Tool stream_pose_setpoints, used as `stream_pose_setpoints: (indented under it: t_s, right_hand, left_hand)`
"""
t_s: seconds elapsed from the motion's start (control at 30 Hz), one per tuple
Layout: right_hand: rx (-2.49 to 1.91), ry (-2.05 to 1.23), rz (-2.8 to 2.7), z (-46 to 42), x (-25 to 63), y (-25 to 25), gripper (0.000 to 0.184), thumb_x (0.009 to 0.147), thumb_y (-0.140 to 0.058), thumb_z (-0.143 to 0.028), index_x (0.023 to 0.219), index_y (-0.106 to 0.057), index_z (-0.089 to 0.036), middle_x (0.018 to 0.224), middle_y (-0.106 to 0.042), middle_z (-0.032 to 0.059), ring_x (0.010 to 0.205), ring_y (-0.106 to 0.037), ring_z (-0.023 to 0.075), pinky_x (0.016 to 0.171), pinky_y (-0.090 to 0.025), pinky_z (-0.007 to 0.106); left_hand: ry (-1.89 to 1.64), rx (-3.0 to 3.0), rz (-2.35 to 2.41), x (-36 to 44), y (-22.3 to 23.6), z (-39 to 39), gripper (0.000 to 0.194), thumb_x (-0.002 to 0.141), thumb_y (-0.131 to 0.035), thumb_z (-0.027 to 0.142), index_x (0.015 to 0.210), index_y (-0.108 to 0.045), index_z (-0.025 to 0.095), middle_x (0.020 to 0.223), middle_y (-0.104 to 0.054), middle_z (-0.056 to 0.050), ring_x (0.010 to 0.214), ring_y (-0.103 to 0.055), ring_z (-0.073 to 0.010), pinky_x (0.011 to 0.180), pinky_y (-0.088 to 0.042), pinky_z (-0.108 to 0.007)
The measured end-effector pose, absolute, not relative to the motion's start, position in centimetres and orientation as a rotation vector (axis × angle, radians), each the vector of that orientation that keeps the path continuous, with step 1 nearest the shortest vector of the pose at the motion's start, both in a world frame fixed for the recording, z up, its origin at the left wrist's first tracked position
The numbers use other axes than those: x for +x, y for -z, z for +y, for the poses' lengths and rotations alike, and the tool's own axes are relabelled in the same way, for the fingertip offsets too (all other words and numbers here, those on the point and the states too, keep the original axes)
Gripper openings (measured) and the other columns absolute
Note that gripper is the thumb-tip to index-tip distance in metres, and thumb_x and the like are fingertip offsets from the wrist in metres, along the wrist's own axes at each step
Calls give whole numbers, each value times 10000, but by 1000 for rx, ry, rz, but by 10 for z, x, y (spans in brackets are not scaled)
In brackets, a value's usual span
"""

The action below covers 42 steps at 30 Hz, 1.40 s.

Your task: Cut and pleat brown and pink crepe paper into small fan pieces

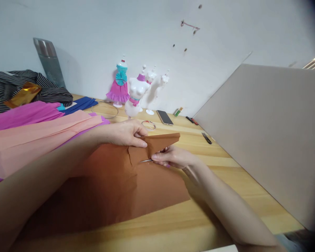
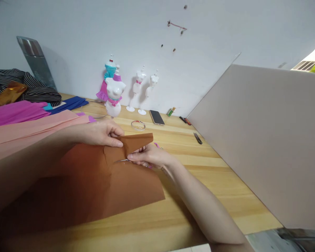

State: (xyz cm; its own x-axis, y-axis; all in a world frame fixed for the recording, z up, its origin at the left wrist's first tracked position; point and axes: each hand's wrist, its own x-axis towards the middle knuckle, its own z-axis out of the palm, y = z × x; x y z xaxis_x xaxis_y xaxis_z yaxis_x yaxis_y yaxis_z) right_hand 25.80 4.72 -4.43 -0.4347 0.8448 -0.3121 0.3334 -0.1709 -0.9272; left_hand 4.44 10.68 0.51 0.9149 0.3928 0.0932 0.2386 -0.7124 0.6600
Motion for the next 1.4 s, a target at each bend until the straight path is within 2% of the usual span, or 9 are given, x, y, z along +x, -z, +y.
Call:
stream_pose_setpoints:
  t_s: [0.13, 0.53, 0.8, 0.9, 1.4]
  right_hand:
    - [-1373, -1655, -1631, 47, 259, 43, 481, 548, -780, -546, 606, -518, -148, 482, -448, -57, 401, -328, 36, 376, -181, 204]
    - [-1404, -1680, -1554, 45, 253, 43, 477, 514, -797, -531, 571, -530, -140, 479, -471, -44, 404, -349, 40, 379, -198, 204]
    - [-1275, -1696, -1772, 50, 266, 41, 423, 620, -752, -515, 694, -610, -124, 511, -485, -43, 423, -349, 46, 393, -205, 207]
    - [-1305, -1697, -1779, 51, 269, 43, 441, 613, -755, -524, 734, -620, -122, 530, -493, -39, 439, -365, 52, 397, -217, 205]
    - [-1386, -1712, -1582, 44, 255, 45, 440, 569, -772, -519, 592, -551, -139, 497, -460, -42, 421, -323, 42, 400, -157, 229]
  left_hand:
    - [-319, 2395, 440, 44, -4, 107, 271, 751, -536, 260, 543, -389, 169, 502, -296, 73, 459, -291, -60, 442, -219, -203]
    - [-316, 2379, 455, 45, -7, 105, 265, 742, -538, 246, 533, -398, 164, 497, -319, 70, 454, -286, -56, 430, -197, -205]
    - [-312, 2360, 504, 44, -7, 105, 299, 740, -547, 262, 533, -350, 176, 498, -288, 73, 450, -277, -57, 436, -202, -217]
    - [-306, 2366, 501, 44, -8, 105, 306, 734, -551, 260, 529, -339, 179, 494, -289, 73, 448, -272, -59, 437, -196, -222]
    - [-322, 2391, 466, 44, -5, 107, 340, 748, -548, 255, 534, -294, 185, 506, -271, 70, 458, -244, -62, 437, -167, -235]
